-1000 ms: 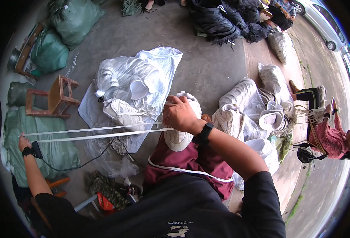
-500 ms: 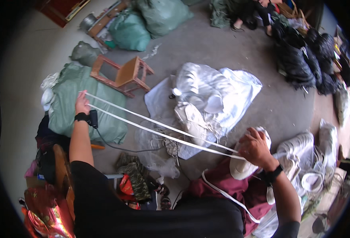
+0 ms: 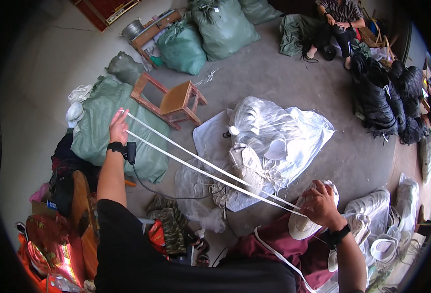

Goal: Lacing several white shoe uppers while sitting in a warehouse area.

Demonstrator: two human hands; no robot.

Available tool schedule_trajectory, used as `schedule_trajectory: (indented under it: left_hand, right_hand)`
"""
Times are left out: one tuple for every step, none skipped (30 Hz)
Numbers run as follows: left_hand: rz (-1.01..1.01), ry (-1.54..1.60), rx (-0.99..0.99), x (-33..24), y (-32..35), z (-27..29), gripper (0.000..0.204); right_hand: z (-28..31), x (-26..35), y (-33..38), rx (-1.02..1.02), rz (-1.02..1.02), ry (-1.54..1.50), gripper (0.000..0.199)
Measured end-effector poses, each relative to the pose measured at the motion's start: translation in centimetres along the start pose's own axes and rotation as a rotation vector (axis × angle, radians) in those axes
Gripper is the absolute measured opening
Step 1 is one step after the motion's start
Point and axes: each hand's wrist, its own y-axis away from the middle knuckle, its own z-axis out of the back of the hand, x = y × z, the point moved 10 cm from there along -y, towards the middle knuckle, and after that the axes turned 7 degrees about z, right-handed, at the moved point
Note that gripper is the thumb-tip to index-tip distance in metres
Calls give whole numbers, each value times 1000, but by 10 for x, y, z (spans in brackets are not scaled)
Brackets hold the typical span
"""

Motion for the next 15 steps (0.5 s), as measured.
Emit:
schedule_trajectory:
  left_hand:
    - [-1,1,1,-1,1,-1,46]
    - [-7,-8,8,-2,2,-2,46]
    - [-12,-18,15,-3,3,-3,47]
    - [-15,-17,14,-3,2,-2,47]
    - [-3,-8,23,-1,0,-2,45]
    - [9,0,32,0,-2,-1,43]
    - [6,0,31,-1,-3,1,43]
    - [33,41,21,0,-3,2,38]
    - [60,81,11,2,-2,3,33]
    - [60,80,11,0,-1,3,33]
    - [79,82,36,-1,0,2,27]
    - [98,83,62,-2,1,1,22]
    - [97,82,59,-4,3,3,22]
    - [139,78,92,-3,4,-2,19]
    - [182,75,124,-2,5,-7,17]
  right_hand:
    - [0,0,1,3,-3,2,9]
    - [-1,0,2,2,-2,3,9]
    - [-1,-1,3,3,-6,6,9]
    - [-2,-3,4,5,-10,9,10]
    - [-3,-4,5,3,-9,10,10]
    - [-4,-7,5,-5,-6,17,9]
    - [-5,-8,6,-12,-3,24,9]
    - [-6,-10,6,-12,-5,23,9]
    - [-6,-9,6,-17,8,17,9]
    - [-6,-9,7,-22,21,11,8]
    - [-5,-8,6,-22,22,9,8]
    - [-4,-7,5,-23,27,5,8]
    - [-4,-6,4,-23,32,1,7]
    - [-3,-6,6,-24,29,0,7]
    - [-3,-7,7,-31,29,-4,7]
